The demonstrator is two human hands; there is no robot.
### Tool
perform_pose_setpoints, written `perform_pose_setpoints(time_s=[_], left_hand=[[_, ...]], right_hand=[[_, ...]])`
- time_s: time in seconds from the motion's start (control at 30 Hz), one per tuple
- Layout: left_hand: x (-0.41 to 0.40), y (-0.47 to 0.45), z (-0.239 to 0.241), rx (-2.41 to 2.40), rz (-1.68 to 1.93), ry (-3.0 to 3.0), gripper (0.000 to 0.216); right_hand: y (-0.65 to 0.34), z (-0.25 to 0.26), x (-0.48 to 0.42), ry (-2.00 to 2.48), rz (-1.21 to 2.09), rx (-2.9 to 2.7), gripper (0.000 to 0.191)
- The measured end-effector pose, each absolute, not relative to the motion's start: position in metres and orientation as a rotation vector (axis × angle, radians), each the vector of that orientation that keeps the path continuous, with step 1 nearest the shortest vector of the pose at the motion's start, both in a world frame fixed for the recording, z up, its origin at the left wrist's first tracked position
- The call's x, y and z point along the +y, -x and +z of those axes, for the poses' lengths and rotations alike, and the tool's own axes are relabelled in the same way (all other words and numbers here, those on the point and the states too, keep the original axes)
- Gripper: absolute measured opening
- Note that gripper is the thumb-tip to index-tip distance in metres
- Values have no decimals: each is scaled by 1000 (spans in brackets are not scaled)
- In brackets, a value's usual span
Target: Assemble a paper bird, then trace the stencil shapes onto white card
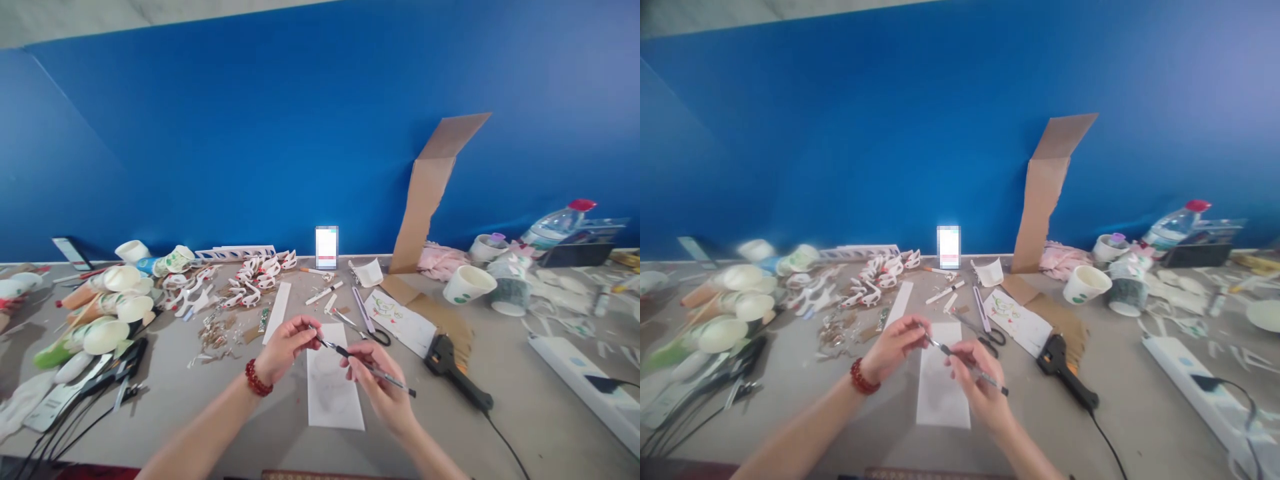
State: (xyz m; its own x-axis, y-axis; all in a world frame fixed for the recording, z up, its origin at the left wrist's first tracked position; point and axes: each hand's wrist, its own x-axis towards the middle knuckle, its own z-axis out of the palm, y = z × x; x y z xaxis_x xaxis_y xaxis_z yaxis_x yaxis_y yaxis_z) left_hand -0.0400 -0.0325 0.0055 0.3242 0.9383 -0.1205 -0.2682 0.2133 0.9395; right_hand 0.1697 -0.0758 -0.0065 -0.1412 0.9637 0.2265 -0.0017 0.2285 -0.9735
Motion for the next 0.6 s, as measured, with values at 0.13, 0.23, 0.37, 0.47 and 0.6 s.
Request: perform_pose_setpoints(time_s=[0.13, 0.23, 0.37, 0.47, 0.6], left_hand=[[-39, 36, 9, 823, 1018, -903, 24], [-43, 32, 10, 826, 1005, -885, 24], [-53, 24, 7, 797, 978, -881, 25], [-64, 21, 6, 782, 986, -875, 26], [-79, 21, 5, 770, 1015, -836, 28]], right_hand=[[-166, -4, -75, 1000, 1094, -1443, 19], [-165, -5, -76, 994, 1106, -1470, 19], [-163, -14, -82, 914, 1065, -1503, 19], [-162, -24, -90, 827, 1003, -1540, 16], [-161, -36, -101, 740, 993, -1600, 16]])
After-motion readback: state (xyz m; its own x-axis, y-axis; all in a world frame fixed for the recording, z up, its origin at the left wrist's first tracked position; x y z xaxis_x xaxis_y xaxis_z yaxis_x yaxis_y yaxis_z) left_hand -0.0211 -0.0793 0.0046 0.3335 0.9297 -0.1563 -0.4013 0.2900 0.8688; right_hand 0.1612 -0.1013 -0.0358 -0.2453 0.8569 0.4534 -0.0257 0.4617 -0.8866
